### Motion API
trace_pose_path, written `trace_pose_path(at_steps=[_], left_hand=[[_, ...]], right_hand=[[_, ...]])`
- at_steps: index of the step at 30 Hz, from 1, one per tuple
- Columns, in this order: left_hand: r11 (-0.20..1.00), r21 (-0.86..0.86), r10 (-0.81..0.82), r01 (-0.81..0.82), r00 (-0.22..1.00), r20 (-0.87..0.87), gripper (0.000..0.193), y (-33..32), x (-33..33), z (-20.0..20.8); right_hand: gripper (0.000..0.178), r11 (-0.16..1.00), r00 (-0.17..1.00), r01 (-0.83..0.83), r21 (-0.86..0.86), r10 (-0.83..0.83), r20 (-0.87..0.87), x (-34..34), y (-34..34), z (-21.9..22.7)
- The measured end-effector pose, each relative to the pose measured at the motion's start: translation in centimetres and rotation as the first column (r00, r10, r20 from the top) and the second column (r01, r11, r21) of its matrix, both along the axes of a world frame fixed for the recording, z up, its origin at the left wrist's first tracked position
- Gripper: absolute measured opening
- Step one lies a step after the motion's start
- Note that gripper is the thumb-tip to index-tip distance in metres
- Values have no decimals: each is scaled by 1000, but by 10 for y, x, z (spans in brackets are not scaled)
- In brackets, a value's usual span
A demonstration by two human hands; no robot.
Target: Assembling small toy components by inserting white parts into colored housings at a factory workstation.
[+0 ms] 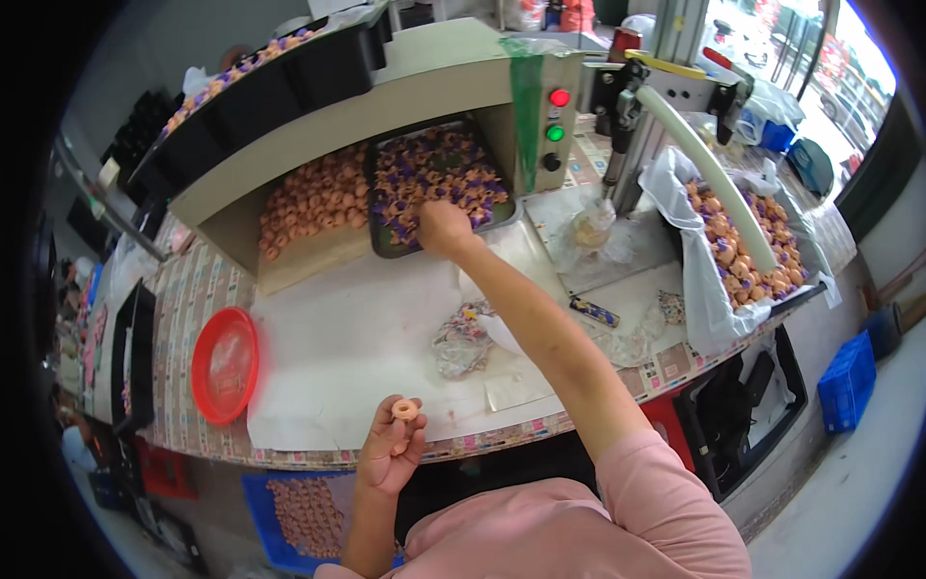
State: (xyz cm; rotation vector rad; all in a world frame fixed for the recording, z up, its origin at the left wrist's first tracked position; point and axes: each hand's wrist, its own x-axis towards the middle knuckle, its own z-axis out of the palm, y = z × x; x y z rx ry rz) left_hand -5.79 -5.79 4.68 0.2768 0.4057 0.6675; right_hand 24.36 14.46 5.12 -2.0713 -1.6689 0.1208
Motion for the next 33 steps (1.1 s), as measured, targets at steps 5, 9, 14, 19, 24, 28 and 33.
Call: trace_pose_path(at_steps=[5, 9, 14, 19, 24, 28, 33], left_hand=[[1000, 13, -12, 13, 999, -32, 34, 8, 9, -4], [1000, 13, -24, 24, 1000, -1, 34, 9, 16, 0], [1000, 8, -3, 3, 1000, -23, 34, 10, 17, -2], [1000, 19, 15, -14, 999, -52, 35, 13, 14, -4], [999, 26, 21, -20, 999, -39, 36, 30, 11, -10], [998, 61, -21, 23, 999, -42, 37, 41, 10, -20], [989, 129, -68, 76, 996, -59, 36, 37, 20, -22]], right_hand=[[22, 971, 970, -234, -54, 230, -79, 21, -18, 14], [24, 958, 972, -224, -176, 234, 34, 22, -12, 17], [27, 923, 948, -224, -311, 281, 150, 29, -14, 19], [25, 939, 959, -283, -195, 279, -52, 29, -17, 35], [19, 907, 832, -415, 78, 413, -370, -3, -78, 60], [26, 839, 563, -506, 200, 497, -661, -46, -153, 58], [29, 908, 581, -406, 105, 345, -737, -76, -214, 47]])
